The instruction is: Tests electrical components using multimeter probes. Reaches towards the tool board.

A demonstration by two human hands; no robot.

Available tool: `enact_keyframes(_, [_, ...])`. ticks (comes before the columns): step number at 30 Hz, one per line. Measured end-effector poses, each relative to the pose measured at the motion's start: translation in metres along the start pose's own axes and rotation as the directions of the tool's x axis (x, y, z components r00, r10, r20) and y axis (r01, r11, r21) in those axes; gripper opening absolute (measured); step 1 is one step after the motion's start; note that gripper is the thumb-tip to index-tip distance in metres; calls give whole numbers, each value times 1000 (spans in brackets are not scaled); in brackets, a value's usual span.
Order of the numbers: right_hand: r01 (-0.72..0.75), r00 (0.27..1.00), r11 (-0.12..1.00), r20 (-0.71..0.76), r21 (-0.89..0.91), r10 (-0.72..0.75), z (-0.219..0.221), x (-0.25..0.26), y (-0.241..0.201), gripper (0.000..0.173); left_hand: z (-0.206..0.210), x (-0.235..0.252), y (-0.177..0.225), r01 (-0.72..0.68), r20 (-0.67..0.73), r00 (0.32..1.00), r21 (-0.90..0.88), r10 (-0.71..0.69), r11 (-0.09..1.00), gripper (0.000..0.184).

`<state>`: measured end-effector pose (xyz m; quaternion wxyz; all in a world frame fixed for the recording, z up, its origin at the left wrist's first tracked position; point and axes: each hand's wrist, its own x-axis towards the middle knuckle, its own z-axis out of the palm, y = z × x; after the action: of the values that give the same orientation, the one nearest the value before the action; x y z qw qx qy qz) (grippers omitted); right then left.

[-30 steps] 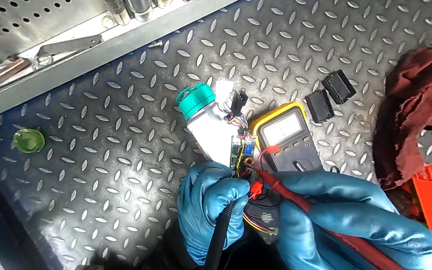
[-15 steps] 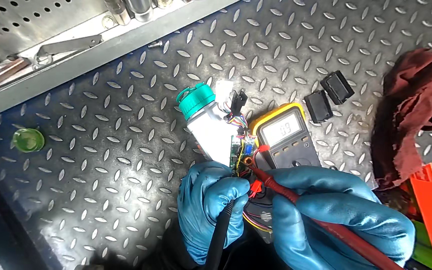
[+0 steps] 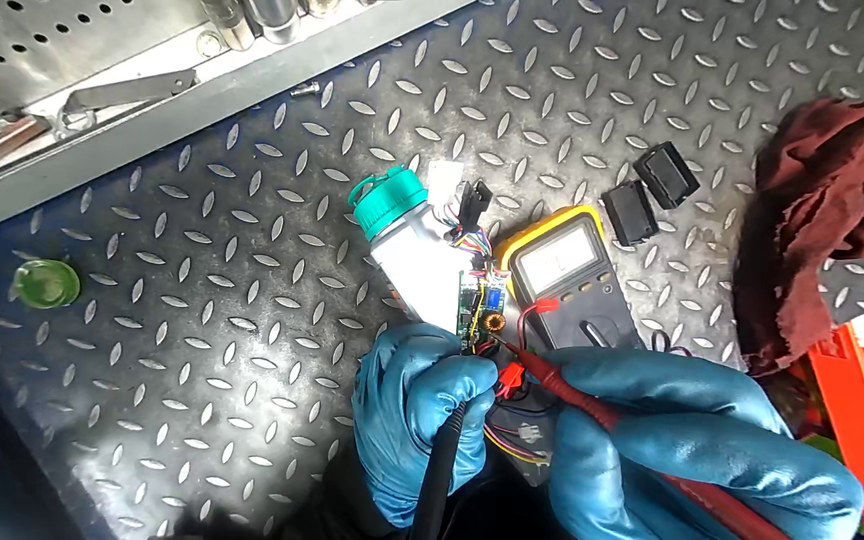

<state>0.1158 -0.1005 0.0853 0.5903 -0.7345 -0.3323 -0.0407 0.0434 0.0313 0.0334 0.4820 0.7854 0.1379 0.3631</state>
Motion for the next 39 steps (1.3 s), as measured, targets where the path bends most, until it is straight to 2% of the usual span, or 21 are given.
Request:
enact_keyframes(10, [1,1000,1000,12,-12,-1,4,0,1,12,-2,0,1,37,14,999,-20,-37,999,12])
enact_keyframes(25, [-3,1000,1000,22,-23,4,4,1,3,12,0,-1,0,17,-19,1000,-17,-18,1000,14])
enact_keyframes(39, [-3,1000,1000,23,-28,3,5,2,2,10,-3,0,0,44,15,999,-57,-43,997,11])
